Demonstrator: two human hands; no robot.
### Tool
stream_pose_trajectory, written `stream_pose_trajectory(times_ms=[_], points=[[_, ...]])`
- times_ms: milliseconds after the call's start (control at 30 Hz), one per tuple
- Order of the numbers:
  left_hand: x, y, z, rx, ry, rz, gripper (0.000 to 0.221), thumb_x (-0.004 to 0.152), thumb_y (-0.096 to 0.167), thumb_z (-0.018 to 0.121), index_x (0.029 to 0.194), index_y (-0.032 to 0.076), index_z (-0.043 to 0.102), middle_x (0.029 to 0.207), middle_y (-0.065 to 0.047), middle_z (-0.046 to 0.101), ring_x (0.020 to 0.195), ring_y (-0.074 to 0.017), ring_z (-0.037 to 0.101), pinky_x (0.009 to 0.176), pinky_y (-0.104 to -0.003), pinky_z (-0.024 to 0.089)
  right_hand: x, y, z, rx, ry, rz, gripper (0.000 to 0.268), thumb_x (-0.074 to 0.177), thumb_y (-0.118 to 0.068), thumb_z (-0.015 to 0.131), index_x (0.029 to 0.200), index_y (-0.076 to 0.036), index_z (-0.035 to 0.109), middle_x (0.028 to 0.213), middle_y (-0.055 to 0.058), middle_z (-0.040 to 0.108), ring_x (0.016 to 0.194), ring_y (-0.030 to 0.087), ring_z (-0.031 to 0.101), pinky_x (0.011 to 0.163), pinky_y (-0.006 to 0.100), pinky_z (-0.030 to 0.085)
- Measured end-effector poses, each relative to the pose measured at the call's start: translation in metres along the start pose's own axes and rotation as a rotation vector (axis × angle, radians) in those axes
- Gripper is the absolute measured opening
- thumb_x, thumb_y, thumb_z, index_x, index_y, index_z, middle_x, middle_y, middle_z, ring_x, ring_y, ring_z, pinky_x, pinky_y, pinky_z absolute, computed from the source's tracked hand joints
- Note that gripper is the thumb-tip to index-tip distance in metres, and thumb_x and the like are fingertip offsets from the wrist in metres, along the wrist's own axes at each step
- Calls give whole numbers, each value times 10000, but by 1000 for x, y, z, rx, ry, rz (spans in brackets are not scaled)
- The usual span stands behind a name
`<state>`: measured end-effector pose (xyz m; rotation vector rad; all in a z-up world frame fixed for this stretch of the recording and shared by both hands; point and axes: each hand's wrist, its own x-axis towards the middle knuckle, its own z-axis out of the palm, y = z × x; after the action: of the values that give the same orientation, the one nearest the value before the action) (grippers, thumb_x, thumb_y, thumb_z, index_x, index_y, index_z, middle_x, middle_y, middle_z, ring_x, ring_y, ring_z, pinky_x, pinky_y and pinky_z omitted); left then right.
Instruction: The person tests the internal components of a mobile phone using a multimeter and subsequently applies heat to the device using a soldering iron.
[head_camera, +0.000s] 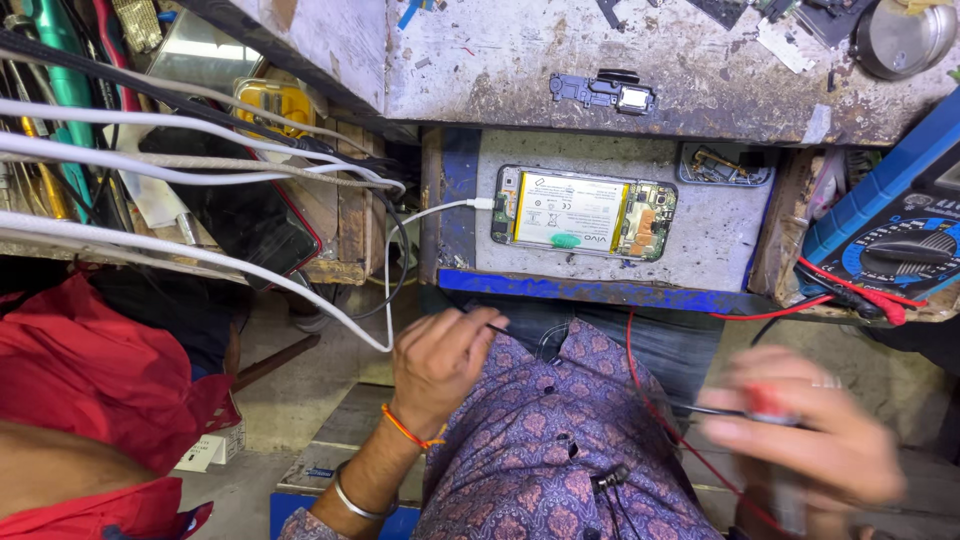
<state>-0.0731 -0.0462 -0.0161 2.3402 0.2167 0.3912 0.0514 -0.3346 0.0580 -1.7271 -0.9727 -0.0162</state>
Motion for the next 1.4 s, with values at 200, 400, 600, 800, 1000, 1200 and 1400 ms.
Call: stream_pose_trajectory(times_ms=[200,400,600,800,1000,1200,1400], points=[[-17,-21,9,15,-52,-109,150,887,123,752,1035,137,727,886,-47,692,759,-284,684,687,-399,549,-104,84,-78,232,317,-93,137,887,-299,697,955,-182,670,953,33,654,758,150,611,714,359,486],[-37,-43,19,127,-159,-289,222,873,159,722,1095,157,707,909,-80,668,829,-333,686,693,-439,545,-184,145,-129,383,412,44,202,1019,-338,611,968,-150,666,877,-49,606,802,106,503,784,299,411],[-36,-34,9,120,-152,-93,353,891,82,679,1239,138,704,981,-82,614,870,-302,675,740,-413,560,-202,173,-179,531,31,-70,223,973,-431,638,958,-226,726,914,-98,643,828,81,527,793,323,410],[-1,21,-12,-146,112,367,306,1007,231,749,1284,146,649,1184,-149,621,1047,-314,701,947,-419,614,-176,160,-158,571,82,62,277,958,-502,645,955,-253,766,939,-117,677,833,75,531,788,328,405],[36,34,-2,-694,377,258,206,1112,95,419,1305,35,458,1262,-293,606,1196,-398,654,1043,-516,564,-41,85,-25,631,156,64,564,1077,-541,341,1081,-81,668,1019,167,753,805,249,679,720,472,546],[67,7,16,-599,415,68,196,1163,-24,452,1339,33,388,1208,-251,648,1140,-322,699,1053,-397,574,19,38,37,435,61,337,503,1114,-383,551,1317,75,593,1139,200,676,1006,233,692,929,379,574],[82,-14,18,-430,350,155,194,1083,22,597,1241,10,485,1126,-189,687,1073,-285,709,955,-361,582,39,62,55,297,128,357,284,1053,-16,663,1297,28,525,1226,147,678,1074,162,692,1007,314,568]])
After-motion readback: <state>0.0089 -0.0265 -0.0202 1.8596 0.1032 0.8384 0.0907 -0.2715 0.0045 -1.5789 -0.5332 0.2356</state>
